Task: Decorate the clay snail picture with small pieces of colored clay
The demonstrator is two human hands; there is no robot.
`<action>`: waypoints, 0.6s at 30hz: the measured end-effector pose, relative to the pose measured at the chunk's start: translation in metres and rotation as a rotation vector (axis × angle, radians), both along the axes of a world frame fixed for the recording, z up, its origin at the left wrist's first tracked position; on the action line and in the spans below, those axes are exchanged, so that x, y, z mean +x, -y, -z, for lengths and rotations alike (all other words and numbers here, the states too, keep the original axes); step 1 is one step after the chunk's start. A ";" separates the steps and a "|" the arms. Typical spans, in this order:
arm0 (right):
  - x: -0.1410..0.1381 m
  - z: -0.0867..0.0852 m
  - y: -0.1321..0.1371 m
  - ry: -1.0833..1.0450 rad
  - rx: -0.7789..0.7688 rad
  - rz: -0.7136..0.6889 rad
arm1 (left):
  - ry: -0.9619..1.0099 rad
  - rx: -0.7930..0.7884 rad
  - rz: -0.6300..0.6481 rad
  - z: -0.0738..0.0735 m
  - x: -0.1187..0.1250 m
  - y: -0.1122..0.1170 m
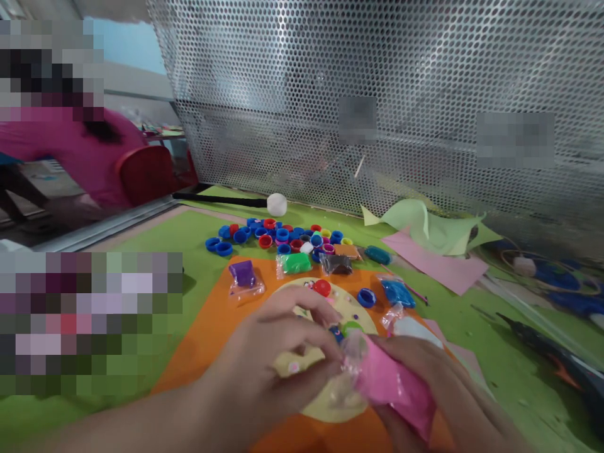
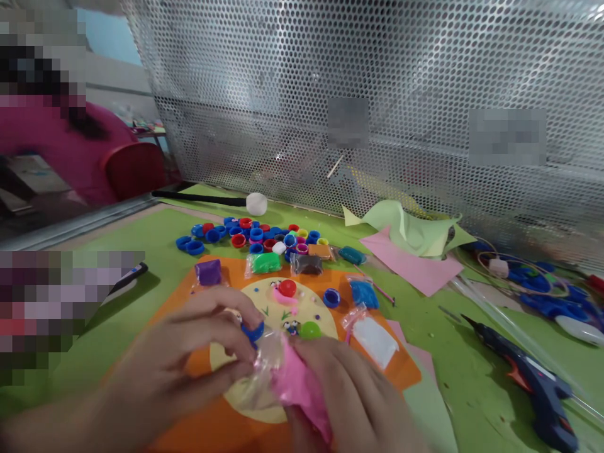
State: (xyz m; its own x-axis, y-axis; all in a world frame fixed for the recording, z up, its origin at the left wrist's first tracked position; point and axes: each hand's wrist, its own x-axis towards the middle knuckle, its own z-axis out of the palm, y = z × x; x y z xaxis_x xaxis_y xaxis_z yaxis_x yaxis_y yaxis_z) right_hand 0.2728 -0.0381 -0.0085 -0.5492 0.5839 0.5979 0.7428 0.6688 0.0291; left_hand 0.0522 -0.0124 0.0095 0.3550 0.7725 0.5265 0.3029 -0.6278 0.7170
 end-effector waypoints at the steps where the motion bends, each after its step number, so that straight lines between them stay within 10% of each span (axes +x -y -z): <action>1: 0.001 -0.002 -0.001 -0.007 0.018 0.029 | 0.058 -0.078 -0.026 -0.002 -0.001 -0.002; 9: 0.003 -0.013 -0.008 -0.039 0.038 0.132 | 0.511 -0.841 0.241 -0.004 0.000 -0.010; 18: 0.007 -0.007 -0.014 -0.043 -0.002 0.126 | 0.597 -1.035 0.159 0.004 0.005 -0.020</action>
